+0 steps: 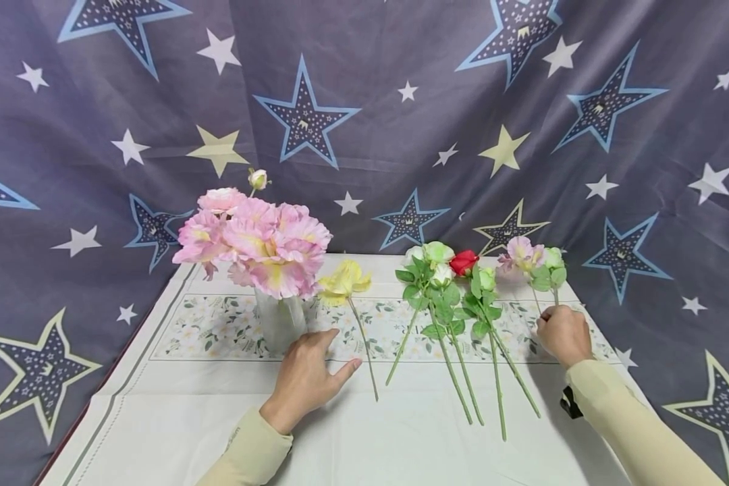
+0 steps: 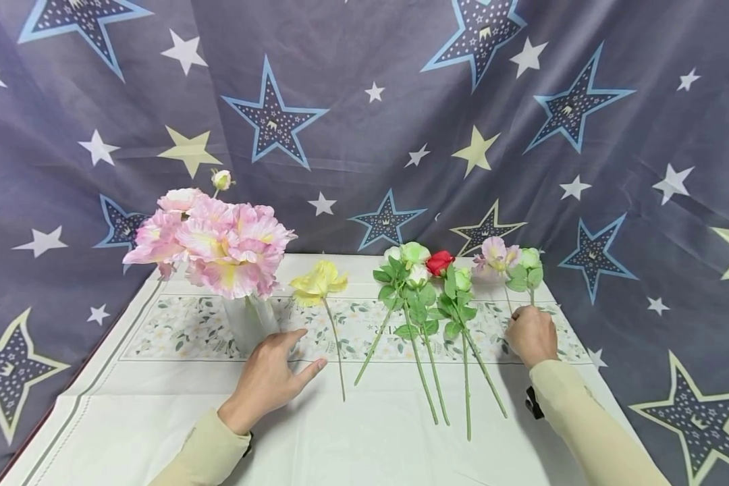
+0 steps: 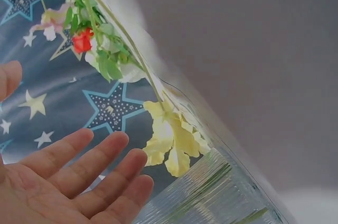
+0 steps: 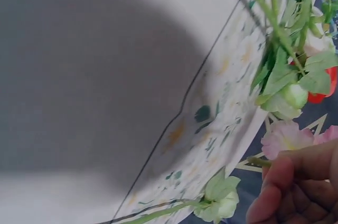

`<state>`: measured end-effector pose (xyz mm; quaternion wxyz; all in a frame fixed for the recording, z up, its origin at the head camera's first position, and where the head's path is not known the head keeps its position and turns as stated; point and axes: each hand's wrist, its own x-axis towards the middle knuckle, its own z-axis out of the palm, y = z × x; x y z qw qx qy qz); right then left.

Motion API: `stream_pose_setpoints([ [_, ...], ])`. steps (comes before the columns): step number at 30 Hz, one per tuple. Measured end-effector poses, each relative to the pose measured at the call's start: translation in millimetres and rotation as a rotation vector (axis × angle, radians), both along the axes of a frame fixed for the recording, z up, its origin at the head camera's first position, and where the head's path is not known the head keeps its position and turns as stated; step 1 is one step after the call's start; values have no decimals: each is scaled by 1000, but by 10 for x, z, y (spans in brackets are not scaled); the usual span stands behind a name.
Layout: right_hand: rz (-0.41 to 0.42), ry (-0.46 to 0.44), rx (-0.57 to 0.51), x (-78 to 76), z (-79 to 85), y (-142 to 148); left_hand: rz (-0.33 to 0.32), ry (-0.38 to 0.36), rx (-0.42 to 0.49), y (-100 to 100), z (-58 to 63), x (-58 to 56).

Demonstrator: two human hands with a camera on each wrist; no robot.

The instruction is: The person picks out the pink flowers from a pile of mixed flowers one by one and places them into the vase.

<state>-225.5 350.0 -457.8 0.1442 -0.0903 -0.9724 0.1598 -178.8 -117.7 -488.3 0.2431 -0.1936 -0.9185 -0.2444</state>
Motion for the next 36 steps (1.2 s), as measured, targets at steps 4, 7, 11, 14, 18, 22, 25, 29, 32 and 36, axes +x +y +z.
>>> stream_pose_setpoints([
  [4,10,35,-12,29,41,-55,-1,2,-1,4,0,1],
  [7,21,78,-26,48,72,-108,-4,6,0,5,3,3],
  [11,33,139,-39,78,113,-190,-4,5,3,3,9,10],
  [14,48,161,-50,105,142,-261,-2,-3,3,4,12,14],
  [18,82,191,-61,143,164,-365,1,-11,2,7,12,16],
  [22,105,217,-77,190,175,-483,3,-10,-2,11,9,17],
  [25,115,219,-95,235,185,-579,3,-8,-5,10,9,18],
  [29,146,263,-97,290,188,-702,7,-7,-9,5,15,22],
  [32,177,316,-93,321,185,-790,8,-7,-8,3,19,23],
  [36,204,342,-113,368,183,-906,7,-8,-7,6,20,22],
])
